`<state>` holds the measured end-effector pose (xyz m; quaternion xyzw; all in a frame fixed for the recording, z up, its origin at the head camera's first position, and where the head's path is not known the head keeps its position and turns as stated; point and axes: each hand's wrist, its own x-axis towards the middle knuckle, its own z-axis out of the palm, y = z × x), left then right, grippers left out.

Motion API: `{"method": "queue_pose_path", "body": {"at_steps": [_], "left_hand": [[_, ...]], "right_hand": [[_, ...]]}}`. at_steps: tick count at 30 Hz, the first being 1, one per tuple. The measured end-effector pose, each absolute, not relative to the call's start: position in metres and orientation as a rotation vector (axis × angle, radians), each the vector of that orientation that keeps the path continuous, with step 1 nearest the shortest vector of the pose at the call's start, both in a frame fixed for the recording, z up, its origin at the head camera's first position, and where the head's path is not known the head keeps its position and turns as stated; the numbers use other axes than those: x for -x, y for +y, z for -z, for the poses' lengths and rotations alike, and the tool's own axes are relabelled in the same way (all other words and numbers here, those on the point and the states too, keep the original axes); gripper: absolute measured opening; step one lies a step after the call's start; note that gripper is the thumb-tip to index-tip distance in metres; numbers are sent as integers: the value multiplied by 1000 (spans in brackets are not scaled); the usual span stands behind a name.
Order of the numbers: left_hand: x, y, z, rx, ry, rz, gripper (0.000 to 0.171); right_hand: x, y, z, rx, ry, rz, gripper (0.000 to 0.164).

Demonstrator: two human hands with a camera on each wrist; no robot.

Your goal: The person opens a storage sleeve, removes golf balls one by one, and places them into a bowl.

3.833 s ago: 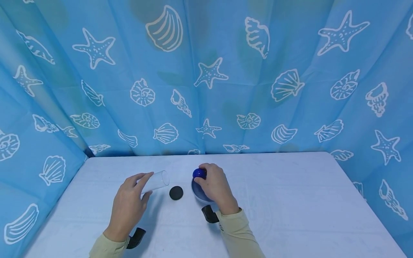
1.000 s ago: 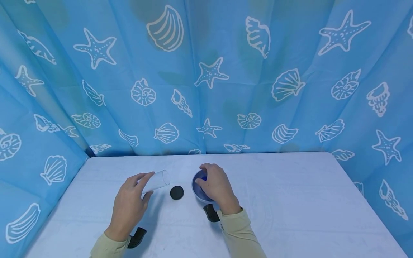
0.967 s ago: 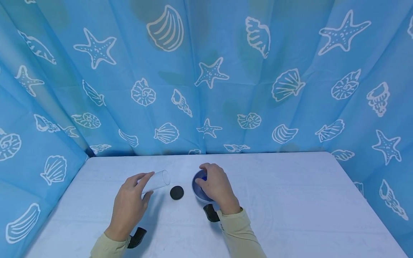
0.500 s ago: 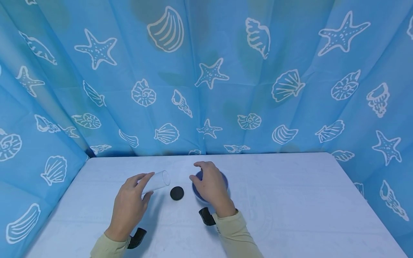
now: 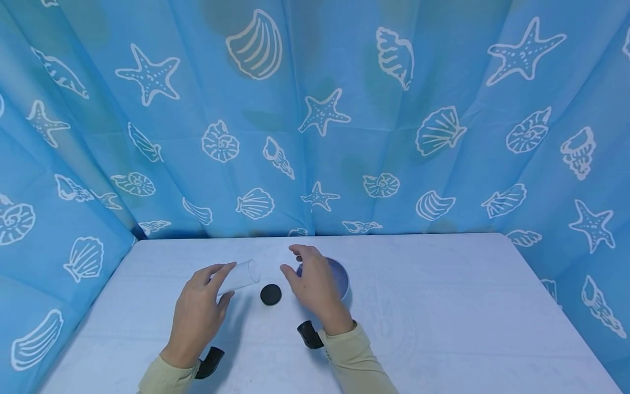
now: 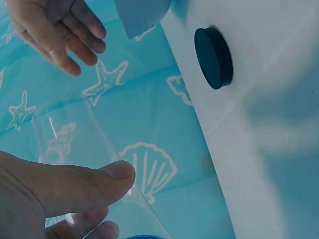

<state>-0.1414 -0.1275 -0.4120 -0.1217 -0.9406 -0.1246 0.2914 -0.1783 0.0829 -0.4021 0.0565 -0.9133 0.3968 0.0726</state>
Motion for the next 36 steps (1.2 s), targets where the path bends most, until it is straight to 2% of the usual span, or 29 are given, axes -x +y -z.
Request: {"method": "queue_pose_path", "body": {"at_steps": [23, 36], "left_hand": [[144, -128, 413, 344, -2492, 319, 62], [143, -129, 414, 313, -2510, 307, 63]], "right_hand": [[176, 73, 406, -310, -2646, -1430, 39], [172, 62, 408, -349, -2635, -1519, 45]]}}
